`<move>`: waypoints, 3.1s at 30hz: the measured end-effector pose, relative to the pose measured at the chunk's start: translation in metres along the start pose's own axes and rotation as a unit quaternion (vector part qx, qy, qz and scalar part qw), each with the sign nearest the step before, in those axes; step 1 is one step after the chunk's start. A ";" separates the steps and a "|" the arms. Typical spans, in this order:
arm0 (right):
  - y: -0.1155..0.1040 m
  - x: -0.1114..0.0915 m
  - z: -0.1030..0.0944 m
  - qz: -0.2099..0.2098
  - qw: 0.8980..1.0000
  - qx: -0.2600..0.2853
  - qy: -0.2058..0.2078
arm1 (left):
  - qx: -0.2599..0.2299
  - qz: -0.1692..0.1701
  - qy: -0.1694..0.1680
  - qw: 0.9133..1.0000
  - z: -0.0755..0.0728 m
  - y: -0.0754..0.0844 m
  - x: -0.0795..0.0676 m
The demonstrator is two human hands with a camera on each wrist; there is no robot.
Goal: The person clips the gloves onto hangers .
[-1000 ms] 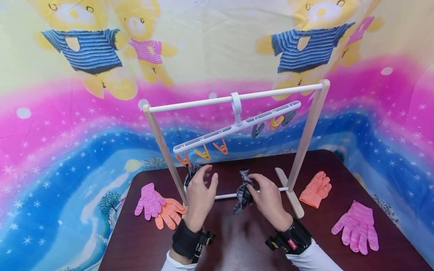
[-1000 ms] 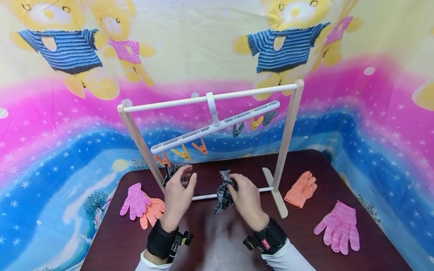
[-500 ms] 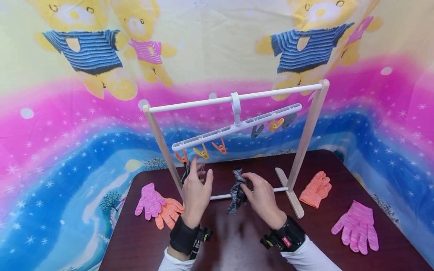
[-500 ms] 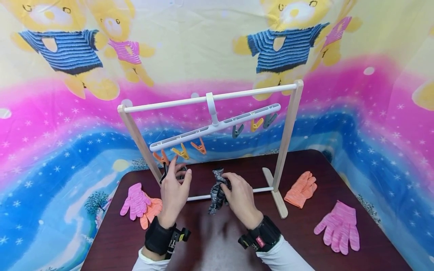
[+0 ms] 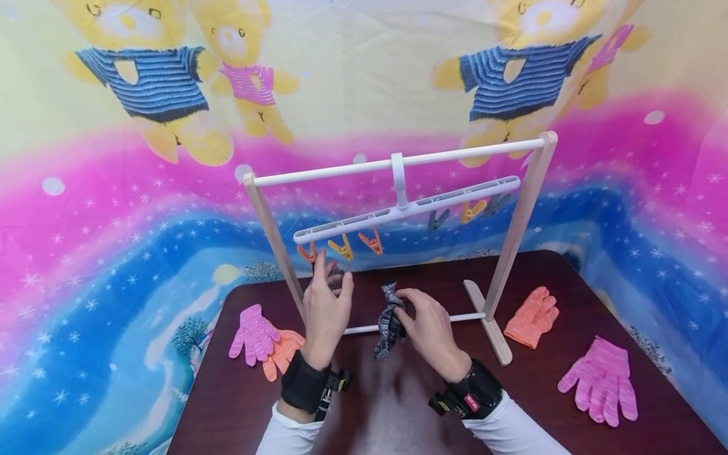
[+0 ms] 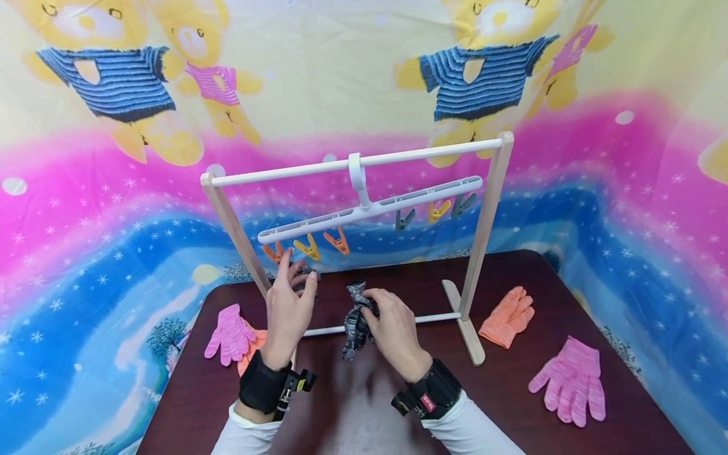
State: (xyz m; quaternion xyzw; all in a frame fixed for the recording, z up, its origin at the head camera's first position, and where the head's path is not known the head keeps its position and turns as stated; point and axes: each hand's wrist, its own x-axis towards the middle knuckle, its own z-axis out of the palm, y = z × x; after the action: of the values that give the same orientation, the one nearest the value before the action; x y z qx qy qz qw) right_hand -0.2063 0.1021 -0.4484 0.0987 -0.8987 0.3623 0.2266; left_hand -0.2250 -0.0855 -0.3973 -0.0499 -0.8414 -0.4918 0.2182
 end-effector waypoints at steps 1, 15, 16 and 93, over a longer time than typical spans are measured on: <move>0.000 0.001 0.000 -0.002 1.000 0.000 0.001 | -0.003 0.000 -0.001 1.000 0.000 0.001 0.002; -0.007 0.006 0.002 -0.012 1.000 -0.004 0.007 | -0.024 0.006 0.006 1.000 0.001 0.011 0.025; -0.007 0.006 0.002 -0.011 1.000 -0.004 0.006 | -0.025 0.004 0.007 1.000 0.001 0.011 0.027; -0.020 0.017 0.009 -0.028 0.999 0.022 0.007 | -0.113 -0.021 0.082 0.990 0.011 0.024 0.069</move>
State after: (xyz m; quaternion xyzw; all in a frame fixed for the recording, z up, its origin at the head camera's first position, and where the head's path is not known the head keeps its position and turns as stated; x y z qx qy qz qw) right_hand -0.2177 0.0810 -0.4336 0.1267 -0.8857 0.3764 0.2404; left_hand -0.2830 -0.0729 -0.3537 -0.0164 -0.7606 -0.5907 0.2689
